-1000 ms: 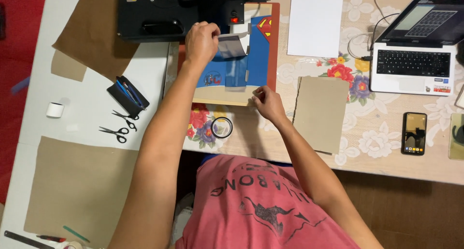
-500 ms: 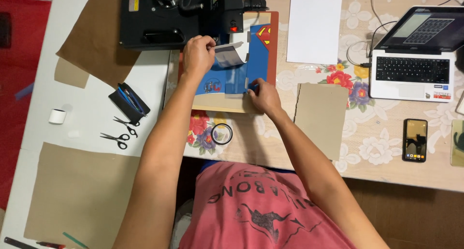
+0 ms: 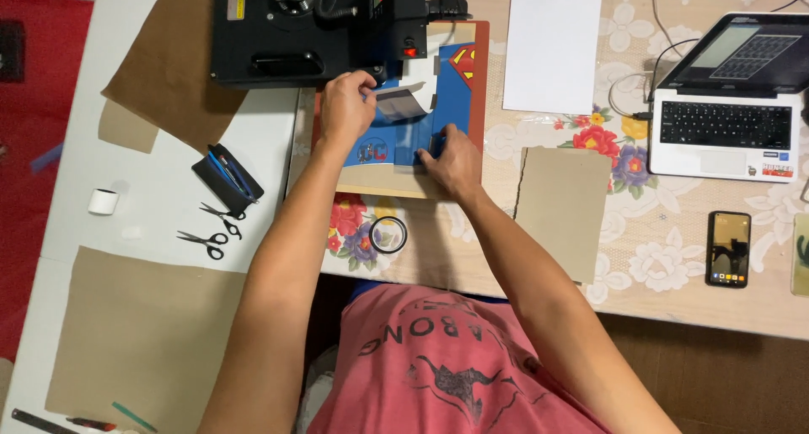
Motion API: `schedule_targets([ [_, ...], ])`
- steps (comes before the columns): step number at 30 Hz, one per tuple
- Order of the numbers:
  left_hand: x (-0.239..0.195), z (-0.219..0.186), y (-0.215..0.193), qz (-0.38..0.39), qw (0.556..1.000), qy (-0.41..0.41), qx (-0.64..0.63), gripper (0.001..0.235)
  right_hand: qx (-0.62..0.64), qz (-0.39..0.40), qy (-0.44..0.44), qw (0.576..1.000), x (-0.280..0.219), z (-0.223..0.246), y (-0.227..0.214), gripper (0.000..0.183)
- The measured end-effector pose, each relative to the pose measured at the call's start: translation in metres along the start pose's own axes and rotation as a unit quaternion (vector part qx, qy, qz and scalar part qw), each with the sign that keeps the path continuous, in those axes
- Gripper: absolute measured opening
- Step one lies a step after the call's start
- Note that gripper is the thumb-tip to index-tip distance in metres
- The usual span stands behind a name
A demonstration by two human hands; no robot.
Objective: Operating a heat press machine to transfer a design onto a board, including alignment and machine adjustment.
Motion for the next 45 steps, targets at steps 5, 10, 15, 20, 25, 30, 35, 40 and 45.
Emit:
schedule_targets([
  [5, -0.002, -0.002, -0.008, -0.019, 1.000, -0.015, -0.016, 0.020, -0.006, -0.010, -0.012, 1.000, 0.001, -0.001, 0.011, 0.057],
  [10, -0.006, -0.015, -0.023, -0.028, 0.999, -0.022, -0.024, 0.021, -0.012, -0.015, -0.013, 1.000, 0.011, -0.004, 0.022, 0.054],
  [15, -0.004, -0.018, -0.028, -0.064, 0.997, -0.015, -0.039, 0.022, 0.004, -0.033, -0.009, 0.999, 0.013, -0.001, 0.020, 0.036],
  [20, -0.005, -0.022, -0.029, -0.064, 0.997, -0.020, -0.035, 0.023, -0.016, -0.068, -0.028, 0.997, 0.020, -0.014, 0.033, 0.035],
  [25, 0.004, -0.011, -0.024, -0.082, 0.996, -0.027, -0.028, 0.026, 0.004, -0.088, -0.029, 0.996, 0.016, -0.012, 0.021, 0.031],
  [30, 0.014, -0.003, -0.021, -0.114, 0.993, 0.000, -0.028, 0.023, 0.133, -0.113, 0.025, 0.984, 0.000, -0.036, 0.004, 0.033],
  [35, 0.026, -0.001, -0.027, -0.116, 0.993, 0.004, -0.019, 0.024, 0.248, -0.147, 0.059, 0.956, -0.042, -0.079, -0.006, 0.025],
  [40, 0.032, -0.006, -0.037, -0.113, 0.993, 0.019, -0.012, 0.027, 0.325, -0.156, 0.102, 0.927, -0.101, -0.134, -0.001, 0.028],
  [45, 0.036, -0.003, -0.041, -0.117, 0.993, 0.013, 0.006, 0.022, 0.447, -0.176, 0.162, 0.862, -0.146, -0.210, 0.032, 0.026],
])
Point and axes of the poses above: each hand's wrist, its own x-axis towards the middle knuckle, its own y-axis out of the palm, z = x × y, the point moved 8 cm from there along x, towards the middle knuckle, and after that the axes turned 12 degrees about z, right-handed, at the moved point
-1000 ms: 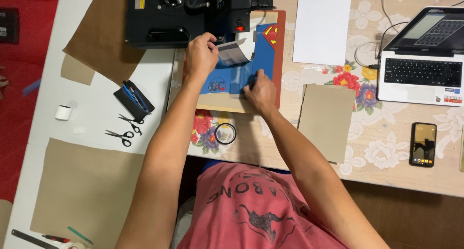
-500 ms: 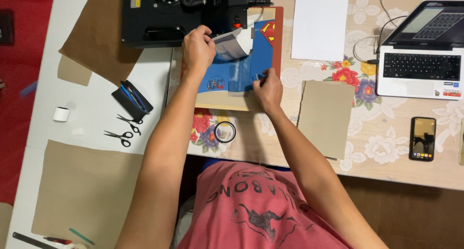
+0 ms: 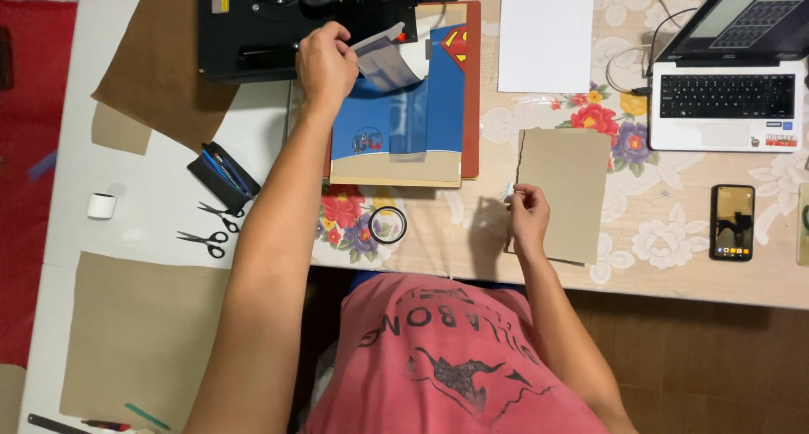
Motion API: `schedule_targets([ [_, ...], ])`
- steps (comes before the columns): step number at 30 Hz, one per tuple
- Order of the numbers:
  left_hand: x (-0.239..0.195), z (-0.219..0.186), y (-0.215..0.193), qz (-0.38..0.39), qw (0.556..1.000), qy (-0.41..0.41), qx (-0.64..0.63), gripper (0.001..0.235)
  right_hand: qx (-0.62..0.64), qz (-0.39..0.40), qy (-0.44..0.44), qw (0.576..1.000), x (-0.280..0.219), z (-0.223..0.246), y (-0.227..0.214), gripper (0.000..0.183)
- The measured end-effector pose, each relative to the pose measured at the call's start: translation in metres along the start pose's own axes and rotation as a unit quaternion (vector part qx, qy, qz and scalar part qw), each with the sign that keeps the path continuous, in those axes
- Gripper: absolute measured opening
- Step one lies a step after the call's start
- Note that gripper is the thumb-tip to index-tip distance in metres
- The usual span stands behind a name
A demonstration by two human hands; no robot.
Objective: Operating a heat press machine to transfer a design onto a board, including alignment and machine adjustment.
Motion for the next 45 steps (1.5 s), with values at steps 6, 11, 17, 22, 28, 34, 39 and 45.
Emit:
schedule_targets([
  [6, 0.001, 0.002, 0.000, 0.007, 1.000, -0.009, -0.004, 0.024, 0.043, -0.015, 0.086, 0.995, -0.034, -0.011, -0.027, 0.024],
  [11, -0.002, -0.002, -0.001, 0.020, 1.000, -0.019, -0.003, 0.026, 0.104, -0.021, 0.079, 0.991, -0.031, -0.029, -0.036, 0.023],
  [17, -0.001, 0.007, 0.003, 0.032, 0.999, -0.040, -0.014, 0.028, 0.120, -0.020, 0.088, 0.989, -0.028, -0.040, -0.039, 0.020],
  [22, -0.003, 0.008, 0.003, 0.044, 0.998, -0.050, -0.022, 0.028, 0.125, -0.018, 0.091, 0.988, -0.022, -0.055, -0.042, 0.017],
  [28, -0.015, 0.004, 0.001, 0.065, 0.997, -0.039, -0.017, 0.026, 0.141, -0.017, 0.084, 0.986, -0.020, -0.060, -0.047, 0.013],
  [34, -0.064, 0.015, 0.040, 0.150, 0.988, 0.022, 0.001, 0.026, 0.123, -0.051, 0.035, 0.991, -0.001, -0.090, -0.063, 0.020],
  [39, -0.125, -0.008, 0.057, 0.215, 0.965, 0.137, 0.068, 0.028, 0.104, -0.052, 0.026, 0.993, 0.006, -0.094, -0.070, 0.019],
  [45, -0.167, 0.003, 0.101, 0.242, 0.949, 0.182, 0.087, 0.028, 0.075, -0.032, 0.011, 0.997, 0.003, -0.070, -0.068, 0.023],
])
Point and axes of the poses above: each hand's wrist, its own x-axis towards the middle knuckle, its own y-axis out of the palm, z = x × y, the point moved 8 cm from there along x, towards the middle knuckle, and after that the axes turned 12 degrees about z, right-handed, at the moved point
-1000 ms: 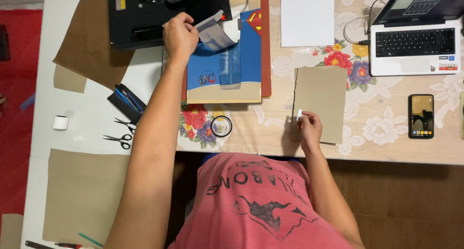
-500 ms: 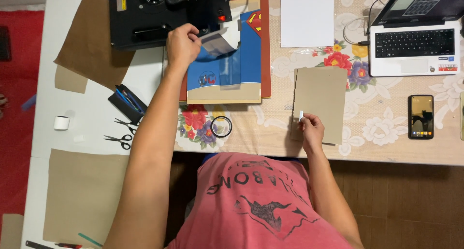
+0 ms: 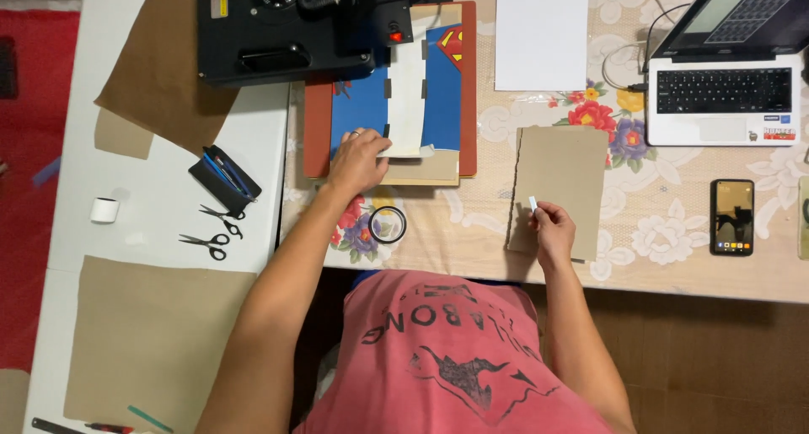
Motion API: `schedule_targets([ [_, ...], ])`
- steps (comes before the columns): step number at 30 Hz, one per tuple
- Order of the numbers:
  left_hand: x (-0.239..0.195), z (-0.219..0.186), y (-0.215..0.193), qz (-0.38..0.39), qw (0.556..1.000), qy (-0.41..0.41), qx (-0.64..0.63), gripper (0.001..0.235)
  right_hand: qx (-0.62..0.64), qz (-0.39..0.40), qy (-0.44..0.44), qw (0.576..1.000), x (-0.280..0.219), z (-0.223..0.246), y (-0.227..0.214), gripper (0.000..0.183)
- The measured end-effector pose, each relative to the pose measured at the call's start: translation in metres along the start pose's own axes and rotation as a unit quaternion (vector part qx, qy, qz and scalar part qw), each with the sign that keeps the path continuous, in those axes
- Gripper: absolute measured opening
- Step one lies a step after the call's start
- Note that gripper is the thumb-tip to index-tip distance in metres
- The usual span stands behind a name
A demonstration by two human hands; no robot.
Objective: Operating a heat press machine to transfer a design onto a board, including alignment and machine adjustment.
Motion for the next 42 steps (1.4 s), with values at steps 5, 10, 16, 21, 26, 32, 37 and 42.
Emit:
schedule_targets([
  [5, -0.005, -0.014, 0.016, 0.008, 1.000, 0.019, 0.023, 0.035, -0.031, 0.021, -0.001, 0.999, 0.010, -0.002, 0.006, 0.022],
  [10, -0.004, -0.016, 0.041, 0.029, 0.998, 0.025, 0.043, 0.035, -0.047, 0.037, 0.003, 0.998, 0.011, 0.004, 0.016, 0.022],
  [16, -0.006, -0.022, 0.059, 0.011, 0.997, 0.039, 0.070, 0.032, -0.089, 0.048, 0.017, 0.995, 0.021, -0.011, 0.018, 0.025],
  [21, -0.010, -0.030, 0.061, 0.006, 0.996, 0.034, 0.080, 0.031, -0.100, 0.072, 0.021, 0.992, 0.007, 0.003, 0.027, 0.027],
  [26, -0.015, -0.036, 0.068, 0.005, 0.996, 0.025, 0.086, 0.031, -0.132, 0.081, 0.015, 0.988, 0.015, -0.009, 0.027, 0.028],
  [32, -0.028, -0.052, 0.054, 0.010, 0.996, 0.014, 0.083, 0.030, -0.167, 0.075, 0.011, 0.983, 0.026, -0.022, 0.021, 0.026],
  [37, -0.051, -0.077, 0.038, -0.031, 0.997, 0.035, 0.064, 0.025, -0.159, 0.082, 0.012, 0.984, 0.020, -0.014, 0.023, 0.024],
  [42, -0.085, -0.127, 0.051, -0.050, 0.993, 0.109, 0.014, 0.020, -0.098, 0.124, 0.020, 0.987, 0.016, -0.020, 0.039, 0.021],
])
Point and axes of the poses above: each hand's wrist, its own x-axis towards the middle knuckle, its own y-axis out of the palm, z = x × y, the point moved 8 cm from there along x, towards the middle knuckle, and after that the axes turned 12 degrees about z, right-handed, at the moved point
